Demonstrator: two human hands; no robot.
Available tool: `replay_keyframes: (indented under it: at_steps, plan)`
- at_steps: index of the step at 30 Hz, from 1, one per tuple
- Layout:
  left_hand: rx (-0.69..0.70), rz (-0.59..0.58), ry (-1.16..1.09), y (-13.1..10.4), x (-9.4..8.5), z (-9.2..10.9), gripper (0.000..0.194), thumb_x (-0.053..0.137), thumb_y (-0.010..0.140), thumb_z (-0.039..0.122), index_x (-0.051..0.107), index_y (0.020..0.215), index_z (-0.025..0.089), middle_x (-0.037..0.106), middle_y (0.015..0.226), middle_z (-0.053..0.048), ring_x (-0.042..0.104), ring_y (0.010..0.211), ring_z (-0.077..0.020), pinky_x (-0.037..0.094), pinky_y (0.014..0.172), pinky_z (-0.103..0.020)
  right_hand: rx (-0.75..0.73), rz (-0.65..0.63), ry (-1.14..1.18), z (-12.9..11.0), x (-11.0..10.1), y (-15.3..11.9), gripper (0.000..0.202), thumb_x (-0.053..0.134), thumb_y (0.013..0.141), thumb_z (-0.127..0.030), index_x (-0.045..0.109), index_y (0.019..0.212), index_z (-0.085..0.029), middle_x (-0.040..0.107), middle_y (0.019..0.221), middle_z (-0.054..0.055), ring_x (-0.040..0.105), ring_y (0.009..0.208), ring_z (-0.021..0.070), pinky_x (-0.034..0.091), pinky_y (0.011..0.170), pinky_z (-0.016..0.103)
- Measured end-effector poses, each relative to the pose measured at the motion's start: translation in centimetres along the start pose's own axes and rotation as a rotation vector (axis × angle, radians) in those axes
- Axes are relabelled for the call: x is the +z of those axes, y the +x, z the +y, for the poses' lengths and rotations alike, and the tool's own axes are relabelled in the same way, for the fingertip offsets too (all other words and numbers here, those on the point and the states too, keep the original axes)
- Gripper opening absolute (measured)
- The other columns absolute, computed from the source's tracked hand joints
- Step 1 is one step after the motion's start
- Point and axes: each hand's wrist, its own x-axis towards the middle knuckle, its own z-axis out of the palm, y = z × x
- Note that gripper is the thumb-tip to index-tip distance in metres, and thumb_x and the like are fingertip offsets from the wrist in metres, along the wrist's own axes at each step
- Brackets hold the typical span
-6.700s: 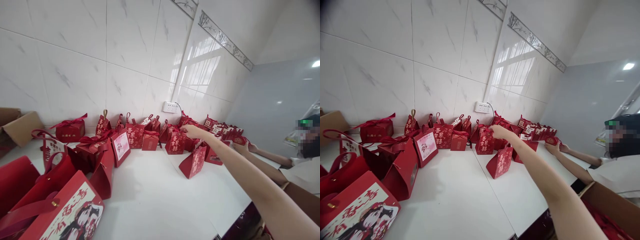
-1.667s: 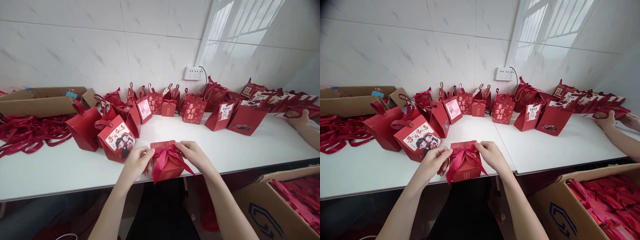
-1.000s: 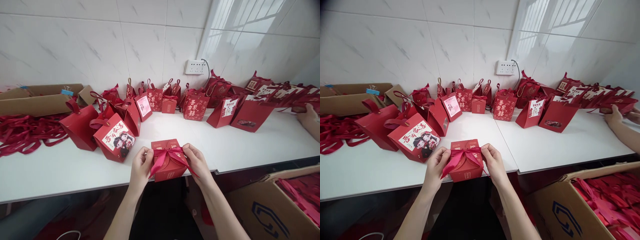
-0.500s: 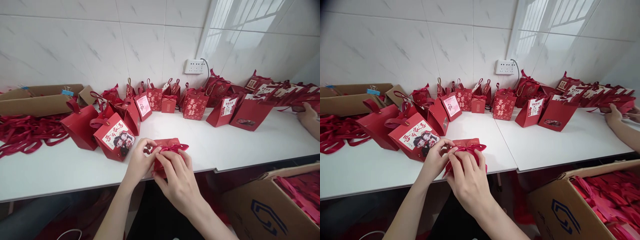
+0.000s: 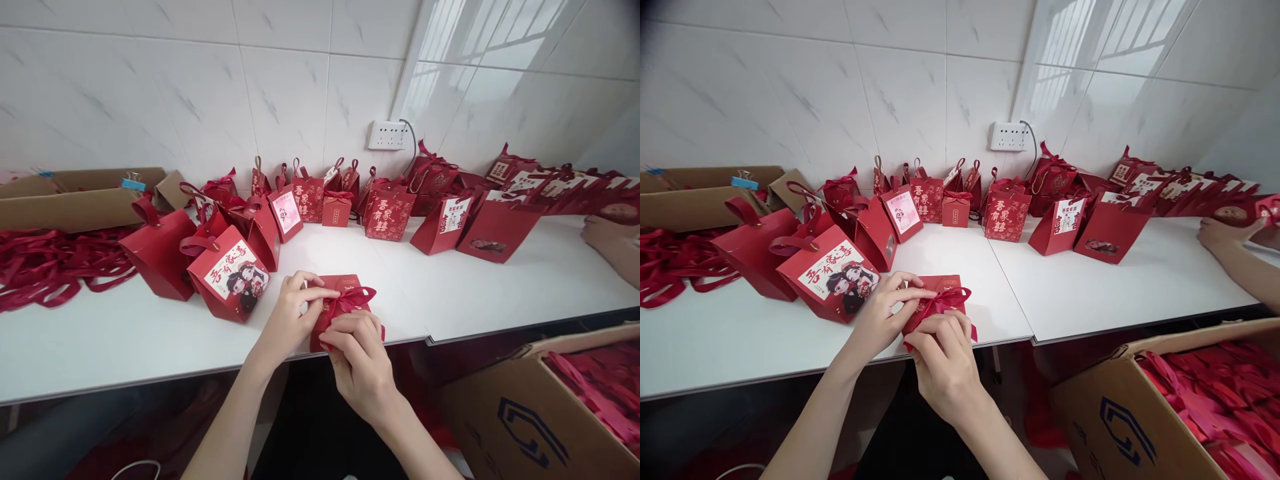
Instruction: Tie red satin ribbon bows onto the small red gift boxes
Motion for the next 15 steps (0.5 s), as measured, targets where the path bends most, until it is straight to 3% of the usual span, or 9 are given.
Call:
replay_keyframes:
  at_steps: [6, 10, 15]
  plan:
    - [-0.026, 0.011, 0.009, 0.09, 0.18, 0.05, 0.033, 0.043, 0.085, 0.015, 0.071, 0.093, 0.029, 0.056, 0.101, -0.002, 0.049, 0.102, -0.0184, 0.040, 0.096, -0.036, -0.035, -0.016, 0.101, 0.80, -0.81, -0.46, 0.019, 0.050, 0.082, -0.004, 0.058, 0.087, -0.021, 0.062, 0.077, 0.002, 0.058, 0.074, 0.0151, 0.046, 0.078, 0.039]
    - [0.051, 0.048, 0.033, 0.12, 0.06, 0.10, 0.031, 0.043, 0.085, 0.014, 0.069, 0.094, 0.027, 0.055, 0.102, -0.002, 0.048, 0.102, -0.0189, 0.038, 0.095, -0.036, -0.033, -0.016, 0.103, 0.78, -0.82, -0.39, 0.020, 0.051, 0.082, -0.003, 0.058, 0.087, -0.021, 0.062, 0.076, 0.002, 0.058, 0.073, 0.0149, 0.046, 0.078, 0.040]
    - [0.084, -0.059, 0.056, 0.29, -0.14, 0.05, 0.037, 0.039, 0.083, 0.008, 0.070, 0.078, 0.026, 0.055, 0.109, -0.001, 0.047, 0.107, -0.0194, 0.035, 0.097, -0.039, -0.047, -0.038, 0.077, 0.63, -0.68, -0.35, 0.020, 0.053, 0.081, -0.001, 0.059, 0.087, -0.019, 0.063, 0.076, 0.002, 0.057, 0.074, 0.0148, 0.045, 0.077, 0.039]
